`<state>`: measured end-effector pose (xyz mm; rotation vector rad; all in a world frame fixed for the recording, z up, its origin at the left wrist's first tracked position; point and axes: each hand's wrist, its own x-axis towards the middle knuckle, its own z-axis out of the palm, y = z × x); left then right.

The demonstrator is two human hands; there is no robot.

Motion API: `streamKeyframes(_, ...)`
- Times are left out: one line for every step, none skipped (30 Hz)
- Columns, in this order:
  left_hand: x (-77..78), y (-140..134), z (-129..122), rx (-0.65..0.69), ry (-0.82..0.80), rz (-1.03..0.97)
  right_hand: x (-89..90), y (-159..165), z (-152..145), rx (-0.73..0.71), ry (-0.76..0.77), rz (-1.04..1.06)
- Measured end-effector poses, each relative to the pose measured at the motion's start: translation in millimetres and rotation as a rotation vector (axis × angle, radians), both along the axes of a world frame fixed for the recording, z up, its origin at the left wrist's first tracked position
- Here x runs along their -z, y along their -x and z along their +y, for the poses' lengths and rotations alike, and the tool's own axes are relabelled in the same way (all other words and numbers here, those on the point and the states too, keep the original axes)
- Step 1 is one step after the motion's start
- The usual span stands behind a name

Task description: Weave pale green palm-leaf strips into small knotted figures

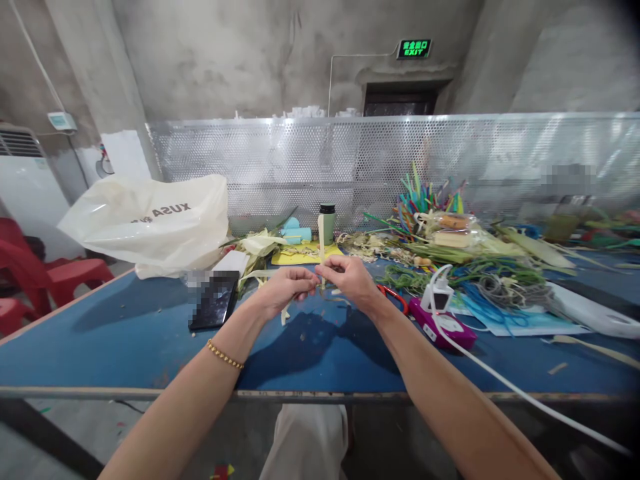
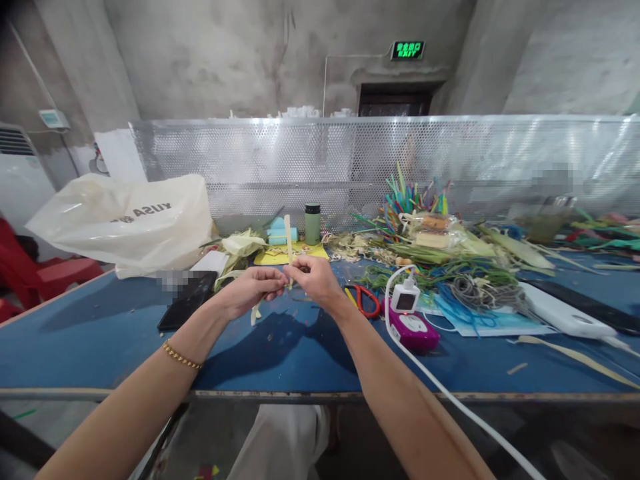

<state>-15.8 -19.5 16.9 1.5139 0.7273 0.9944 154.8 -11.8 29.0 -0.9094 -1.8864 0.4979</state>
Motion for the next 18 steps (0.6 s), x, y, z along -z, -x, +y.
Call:
streamKeyframes(0.2,-0.6,0.2,-0.009,0.007,-0.019,0.2,0.1,0.3,0.000,0.014,0.030)
streamKeyframes(0.5,-1.7,0.1,-0.023,0.011,-0.032,0.6,0.4,0.9,0.008,0.023,0.052)
streamKeyframes(1.0,-3.2,-0.2,-0.040,0.014,-0.038,1.1,0.9,1.7,0.025,0.027,0.067)
streamKeyframes(1.4,-5.0,-0.8,-0.063,0.015,-0.042,1.7,1.6,2.6,0.046,0.028,0.077)
streamKeyframes(1.8,-7.0,-1.4,-0.091,0.013,-0.044,2.2,2.4,3.3,0.064,0.026,0.083)
streamKeyframes(2.1,-8.9,-2.1,-0.119,0.011,-0.046,2.6,3.3,4.0,0.080,0.021,0.087)
streamKeyframes(2.4,-10.7,-2.7,-0.145,0.007,-0.048,2.9,4.2,4.3,0.090,0.010,0.089)
streamKeyframes(2.6,-12.2,-3.3,-0.165,0.004,-0.050,3.0,5.0,4.4,0.093,-0.001,0.089)
streamKeyframes(2.7,-13.4,-3.7,-0.178,-0.001,-0.051,3.1,5.7,4.3,0.091,-0.010,0.087)
streamKeyframes(2.9,-14.2,-3.9,-0.186,-0.007,-0.047,3.2,6.2,4.0,0.087,-0.017,0.081)
streamKeyframes(3.1,-14.6,-4.1,-0.187,-0.013,-0.035,3.3,6.6,3.7,0.084,-0.023,0.071)
streamKeyframes(3.3,-14.7,-4.2,-0.186,-0.021,-0.022,3.5,6.8,3.3,0.082,-0.028,0.059)
streamKeyframes(3.5,-14.6,-4.3,-0.182,-0.030,-0.008,3.8,6.9,2.9,0.080,-0.031,0.049)
streamKeyframes(3.7,-14.5,-4.6,-0.177,-0.036,0.006,4.3,6.9,2.6,0.078,-0.030,0.041)
streamKeyframes(3.7,-14.4,-5.0,-0.171,-0.043,0.019,4.9,6.9,2.4,0.071,-0.024,0.035)
streamKeyframes(3.7,-14.4,-5.5,-0.162,-0.049,0.031,5.5,6.8,2.1,0.059,-0.013,0.035)
streamKeyframes(3.4,-14.5,-6.2,-0.153,-0.056,0.041,6.3,6.8,1.9,0.046,0.002,0.042)
streamKeyframes(3.1,-14.8,-7.0,-0.144,-0.061,0.050,6.9,6.8,1.7,0.035,0.017,0.053)
